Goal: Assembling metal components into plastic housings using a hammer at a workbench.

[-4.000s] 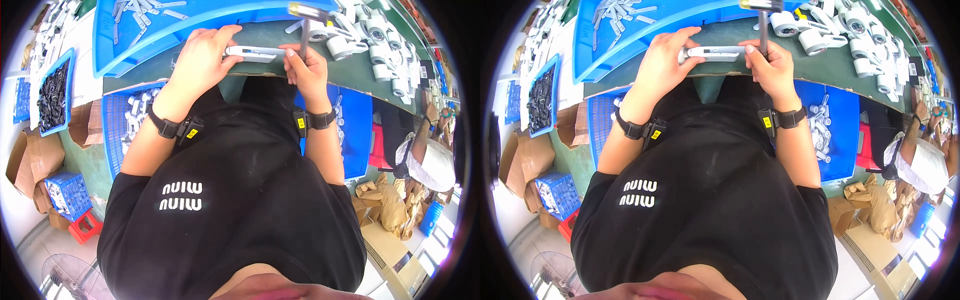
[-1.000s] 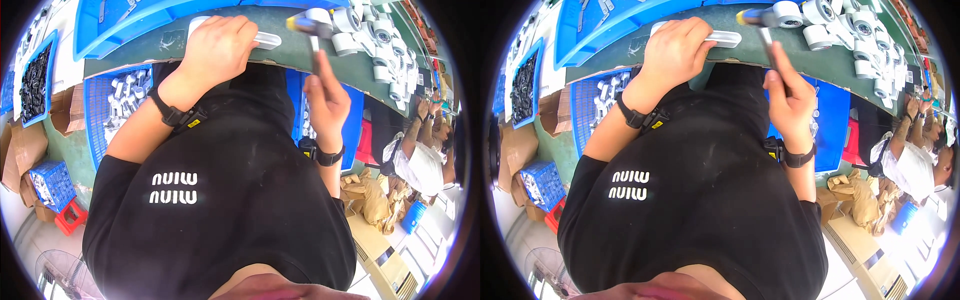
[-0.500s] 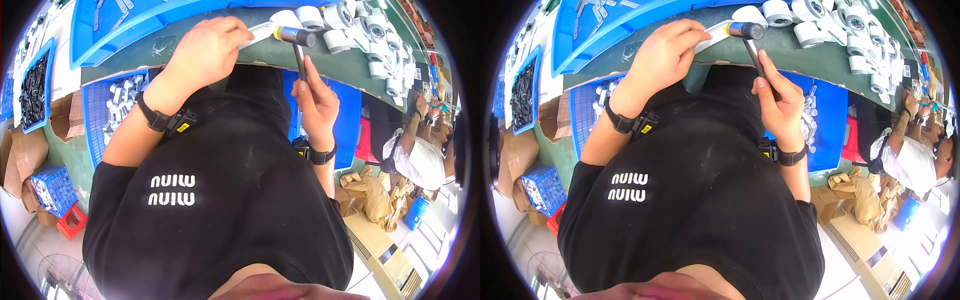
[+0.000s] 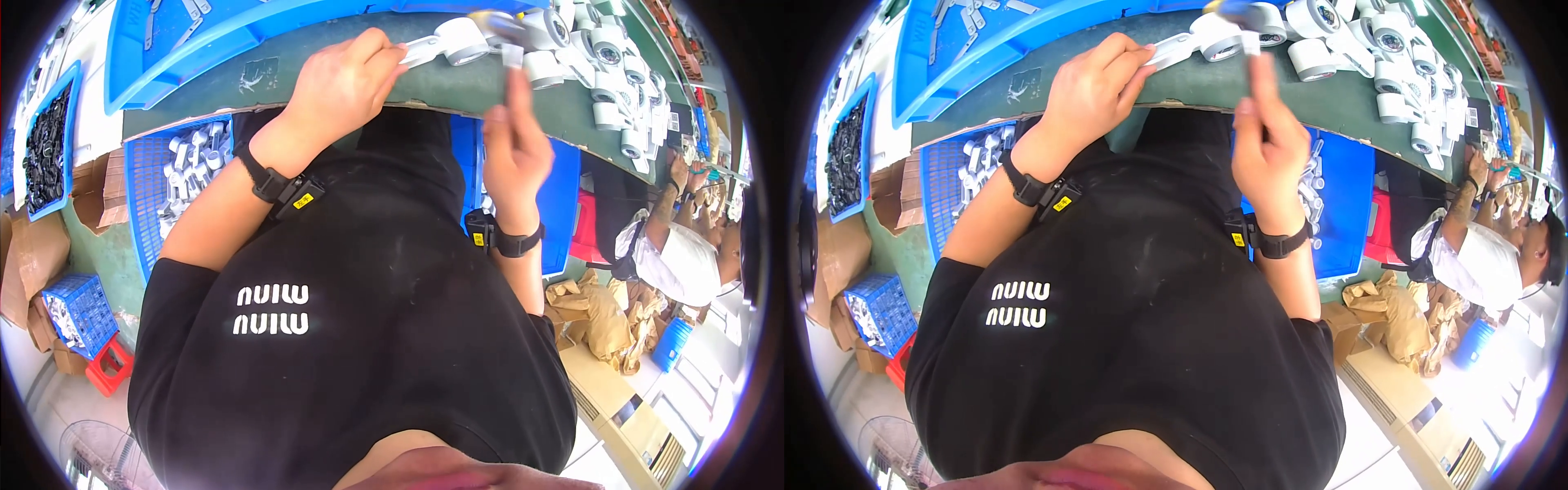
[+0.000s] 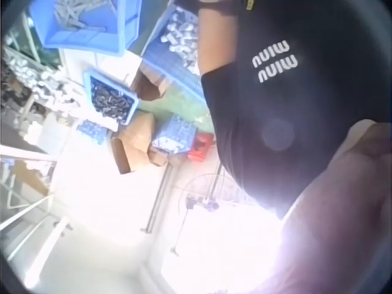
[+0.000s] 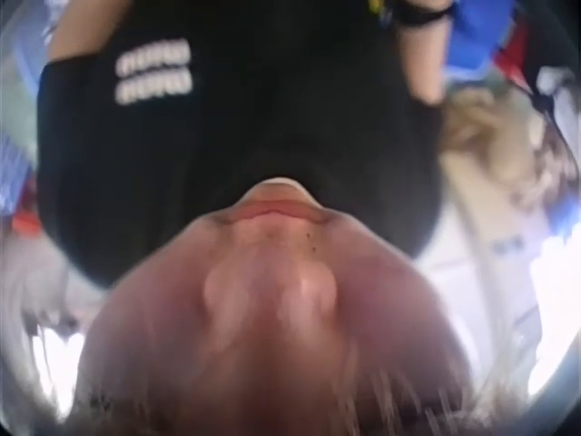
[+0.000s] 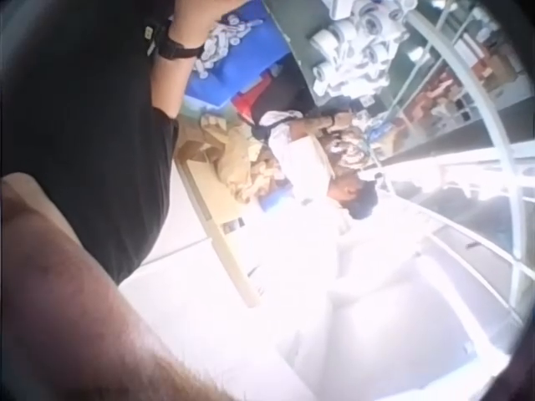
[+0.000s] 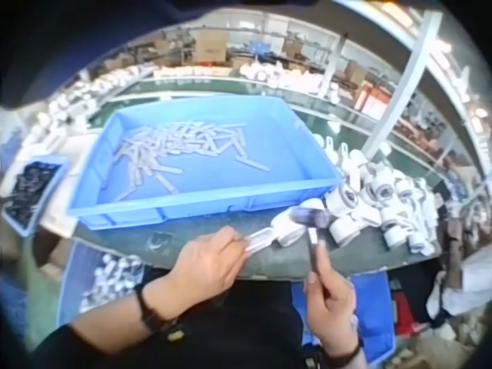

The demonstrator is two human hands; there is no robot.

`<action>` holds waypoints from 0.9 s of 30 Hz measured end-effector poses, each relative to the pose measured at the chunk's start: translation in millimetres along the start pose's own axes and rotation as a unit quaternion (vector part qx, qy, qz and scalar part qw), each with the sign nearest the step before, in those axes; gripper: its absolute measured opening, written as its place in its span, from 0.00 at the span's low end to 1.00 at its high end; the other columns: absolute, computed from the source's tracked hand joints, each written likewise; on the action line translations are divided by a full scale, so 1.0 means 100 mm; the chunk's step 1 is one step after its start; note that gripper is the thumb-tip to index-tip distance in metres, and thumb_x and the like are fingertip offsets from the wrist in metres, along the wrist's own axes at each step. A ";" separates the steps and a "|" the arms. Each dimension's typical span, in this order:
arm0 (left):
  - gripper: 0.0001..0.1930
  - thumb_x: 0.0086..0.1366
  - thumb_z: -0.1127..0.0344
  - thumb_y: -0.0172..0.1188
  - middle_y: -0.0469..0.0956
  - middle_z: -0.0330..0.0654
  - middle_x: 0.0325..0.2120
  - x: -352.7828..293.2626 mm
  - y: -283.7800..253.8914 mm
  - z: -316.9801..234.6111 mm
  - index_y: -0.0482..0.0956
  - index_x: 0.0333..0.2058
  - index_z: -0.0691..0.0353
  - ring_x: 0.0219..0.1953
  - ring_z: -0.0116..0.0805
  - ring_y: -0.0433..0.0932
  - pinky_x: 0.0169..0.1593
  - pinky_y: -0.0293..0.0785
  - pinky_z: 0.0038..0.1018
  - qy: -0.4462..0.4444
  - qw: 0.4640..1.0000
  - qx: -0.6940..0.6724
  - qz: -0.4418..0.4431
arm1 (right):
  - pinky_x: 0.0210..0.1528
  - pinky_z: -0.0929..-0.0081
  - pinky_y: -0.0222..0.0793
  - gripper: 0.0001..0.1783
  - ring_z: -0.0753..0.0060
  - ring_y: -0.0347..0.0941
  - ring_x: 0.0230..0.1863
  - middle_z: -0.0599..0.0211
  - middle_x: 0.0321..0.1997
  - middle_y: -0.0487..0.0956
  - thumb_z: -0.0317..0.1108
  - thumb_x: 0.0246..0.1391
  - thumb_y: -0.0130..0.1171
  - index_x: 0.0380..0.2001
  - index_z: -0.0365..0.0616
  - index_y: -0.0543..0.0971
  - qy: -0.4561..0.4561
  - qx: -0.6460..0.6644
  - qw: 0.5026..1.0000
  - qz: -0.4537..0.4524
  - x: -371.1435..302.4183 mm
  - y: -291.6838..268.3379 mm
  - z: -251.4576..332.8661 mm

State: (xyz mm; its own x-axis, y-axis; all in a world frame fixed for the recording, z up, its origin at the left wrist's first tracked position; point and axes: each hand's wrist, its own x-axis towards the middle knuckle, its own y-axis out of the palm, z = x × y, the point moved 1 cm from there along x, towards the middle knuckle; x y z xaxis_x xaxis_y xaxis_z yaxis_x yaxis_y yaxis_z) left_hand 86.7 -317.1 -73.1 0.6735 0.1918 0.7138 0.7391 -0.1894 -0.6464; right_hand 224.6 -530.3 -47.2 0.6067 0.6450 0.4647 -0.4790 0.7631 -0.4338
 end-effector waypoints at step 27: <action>0.29 0.62 0.67 0.78 0.89 0.45 0.35 -0.08 0.11 0.03 0.70 0.56 0.64 0.35 0.39 0.90 0.40 0.87 0.30 -0.108 0.983 -0.140 -0.057 | 0.47 0.80 0.75 0.27 0.81 0.81 0.41 0.55 0.56 0.89 0.18 0.69 0.55 0.70 0.37 0.75 0.056 0.078 0.994 0.045 -0.06 -0.05 0.25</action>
State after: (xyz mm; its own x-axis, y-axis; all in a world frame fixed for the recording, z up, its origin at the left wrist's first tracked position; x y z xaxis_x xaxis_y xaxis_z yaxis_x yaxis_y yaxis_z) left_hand 89.5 -317.5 -86.6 0.5956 0.4213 0.6839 0.7980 -0.4074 -0.4440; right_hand 207.6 -537.6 -28.7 0.6195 0.7094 0.3359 -0.6225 0.7048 -0.3404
